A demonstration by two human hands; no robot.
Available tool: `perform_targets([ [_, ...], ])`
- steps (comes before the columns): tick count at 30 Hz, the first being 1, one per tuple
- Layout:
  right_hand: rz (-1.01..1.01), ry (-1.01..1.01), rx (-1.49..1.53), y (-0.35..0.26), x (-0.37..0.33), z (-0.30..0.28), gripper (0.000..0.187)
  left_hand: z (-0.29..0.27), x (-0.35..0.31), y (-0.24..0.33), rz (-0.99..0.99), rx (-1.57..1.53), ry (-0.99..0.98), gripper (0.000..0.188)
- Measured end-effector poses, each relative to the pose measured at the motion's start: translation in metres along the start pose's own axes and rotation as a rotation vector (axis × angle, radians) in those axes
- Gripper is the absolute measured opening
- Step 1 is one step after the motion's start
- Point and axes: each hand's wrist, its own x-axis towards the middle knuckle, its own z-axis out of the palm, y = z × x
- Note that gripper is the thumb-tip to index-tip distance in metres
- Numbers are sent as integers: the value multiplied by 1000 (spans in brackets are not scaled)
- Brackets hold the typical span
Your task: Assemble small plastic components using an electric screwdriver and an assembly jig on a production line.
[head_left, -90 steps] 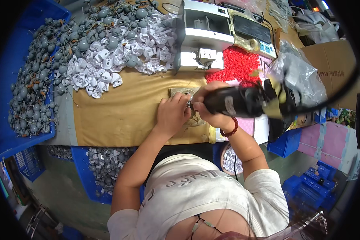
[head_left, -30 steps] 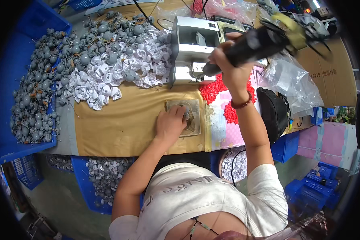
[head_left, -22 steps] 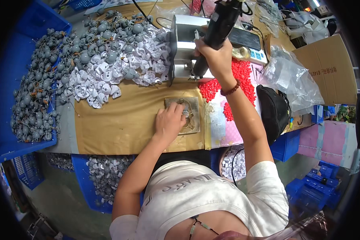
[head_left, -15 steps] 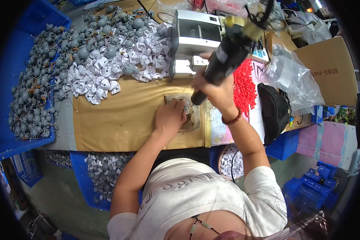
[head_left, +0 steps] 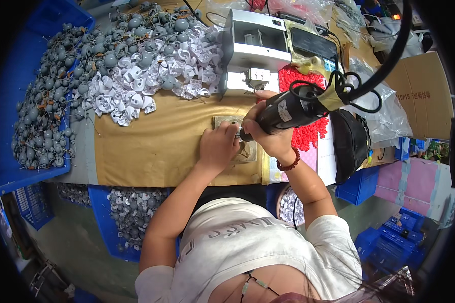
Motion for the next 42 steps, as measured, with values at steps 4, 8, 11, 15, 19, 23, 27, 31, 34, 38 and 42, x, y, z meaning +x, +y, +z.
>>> perform_targets([
  [4,-58,-37,-52,6,-4,-2,63,-1,0,0,10,-9,-2,35],
  [8,-64,-109,-73,6,-5,-4,62,-3,1,0,18,-36,-7,34],
  [11,-120,-172,-171,14,-10,-6,56,-5,2,-1,37,-36,-6,37],
  [15,-147,-230,-43,13,-21,-2,49,-9,1,0,55,-98,26,42],
  [19,-188,-183,48,16,-24,3,48,-9,1,0,40,-101,-8,43],
  [23,-212,-152,99,20,-25,4,47,-10,2,1,24,-111,-13,42],
  [27,-68,-124,186,17,-25,0,49,-8,2,4,-10,-97,-20,42],
  [31,124,286,-67,5,-3,-18,34,-9,2,9,-101,-51,-11,41],
  [34,227,551,67,13,12,-44,24,-8,0,12,-138,-46,-11,39],
  [38,205,619,-82,53,-10,-64,53,-6,-6,9,-69,-71,15,38],
  [42,-5,305,-447,36,-39,-37,29,-4,-13,9,0,-45,59,37],
])
